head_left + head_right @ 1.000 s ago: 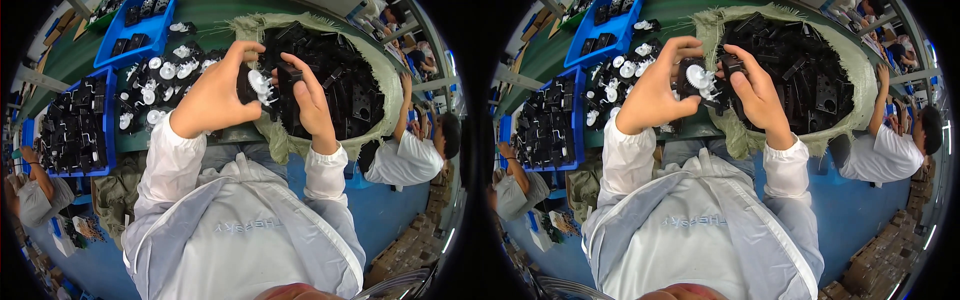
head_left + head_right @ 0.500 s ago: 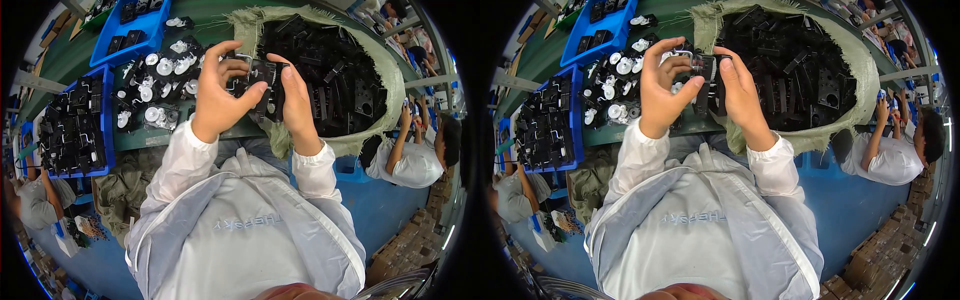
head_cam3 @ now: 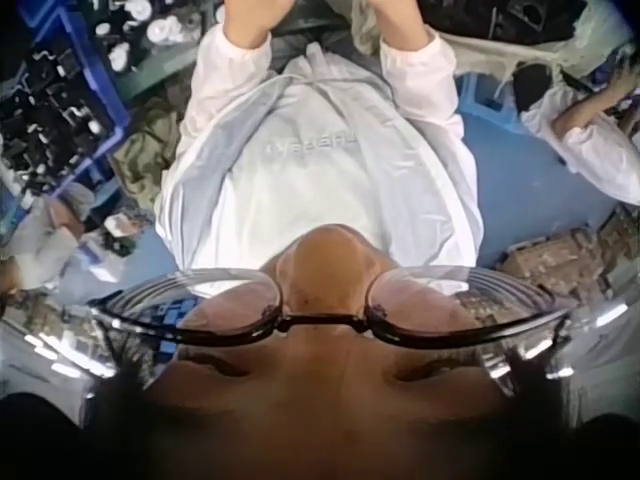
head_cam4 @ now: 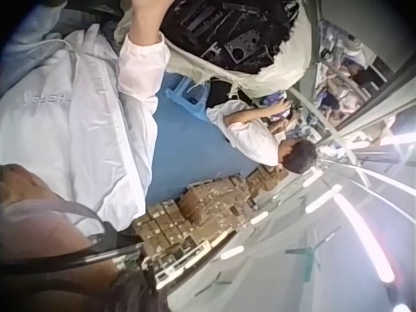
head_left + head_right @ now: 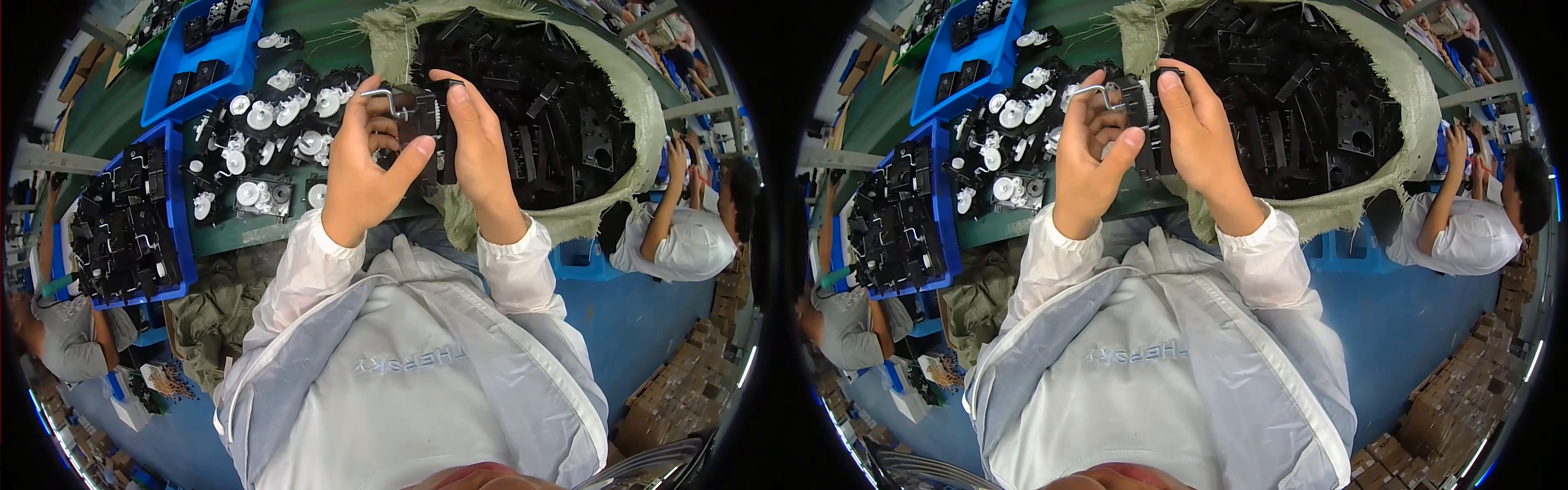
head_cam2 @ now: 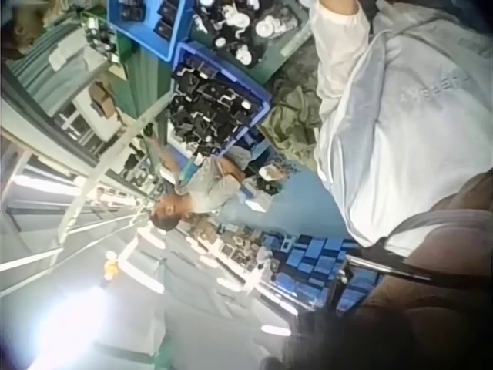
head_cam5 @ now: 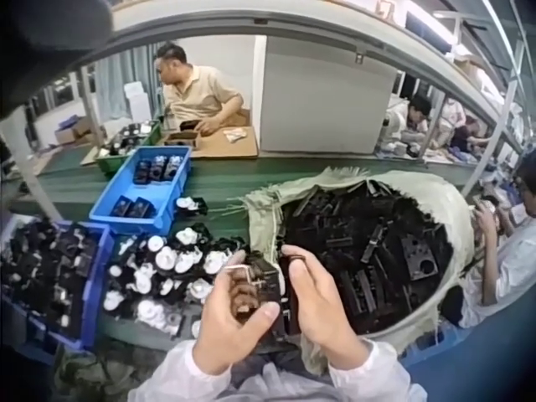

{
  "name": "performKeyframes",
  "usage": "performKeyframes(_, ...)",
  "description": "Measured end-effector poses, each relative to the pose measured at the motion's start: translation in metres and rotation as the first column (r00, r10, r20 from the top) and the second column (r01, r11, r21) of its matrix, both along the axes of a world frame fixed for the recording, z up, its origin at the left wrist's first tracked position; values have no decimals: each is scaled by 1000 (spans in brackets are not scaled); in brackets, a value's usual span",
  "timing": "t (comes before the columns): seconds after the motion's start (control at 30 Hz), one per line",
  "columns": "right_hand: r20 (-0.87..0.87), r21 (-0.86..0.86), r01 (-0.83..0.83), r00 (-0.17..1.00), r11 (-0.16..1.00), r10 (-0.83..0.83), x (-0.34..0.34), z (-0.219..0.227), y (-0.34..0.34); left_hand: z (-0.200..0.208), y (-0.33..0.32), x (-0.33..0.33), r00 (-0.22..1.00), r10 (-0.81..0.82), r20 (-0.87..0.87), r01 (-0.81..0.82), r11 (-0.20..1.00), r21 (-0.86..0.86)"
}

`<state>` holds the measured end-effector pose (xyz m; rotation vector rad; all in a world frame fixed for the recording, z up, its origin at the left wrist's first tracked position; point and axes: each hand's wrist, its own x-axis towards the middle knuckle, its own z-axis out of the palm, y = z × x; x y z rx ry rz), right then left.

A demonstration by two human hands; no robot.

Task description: Assemble black plastic housings with white internal components at a factory workbench.

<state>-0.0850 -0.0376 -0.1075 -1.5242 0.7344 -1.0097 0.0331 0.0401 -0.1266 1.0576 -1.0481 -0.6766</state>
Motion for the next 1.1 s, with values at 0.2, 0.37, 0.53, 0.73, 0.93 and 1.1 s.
performKeyframes(0.2, 106, 77, -68, 993, 995, 60, 1, 1, 0, 6, -3, 10, 993, -18, -117, 26, 998, 63)
performKeyframes(0.37, 98, 47, -33, 995, 998, 28, 6, 0, 3, 3, -4, 6, 999, 42, -33, -39, 995, 90)
performKeyframes(0.53, 115, 30, -46, 992, 999, 42, 9, -2, 1, 3, -5, 7, 995, 40, -87, -36, 998, 43)
performKeyframes(0.73, 123, 60, -42, 992, 997, 34, 11, -5, 0, 4, -4, 6, 996, 84, -14, -83, 995, 62)
performKeyframes(0.93, 153, 66, -16, 988, 998, 6, 17, -5, 4, 2, -3, 5, 988, 121, 96, -130, 987, 93)
performKeyframes(1.1, 131, 27, 9, 991, 1000, -12, 18, -7, 3, 1, -4, 9, 955, 123, 269, -158, 981, 114)
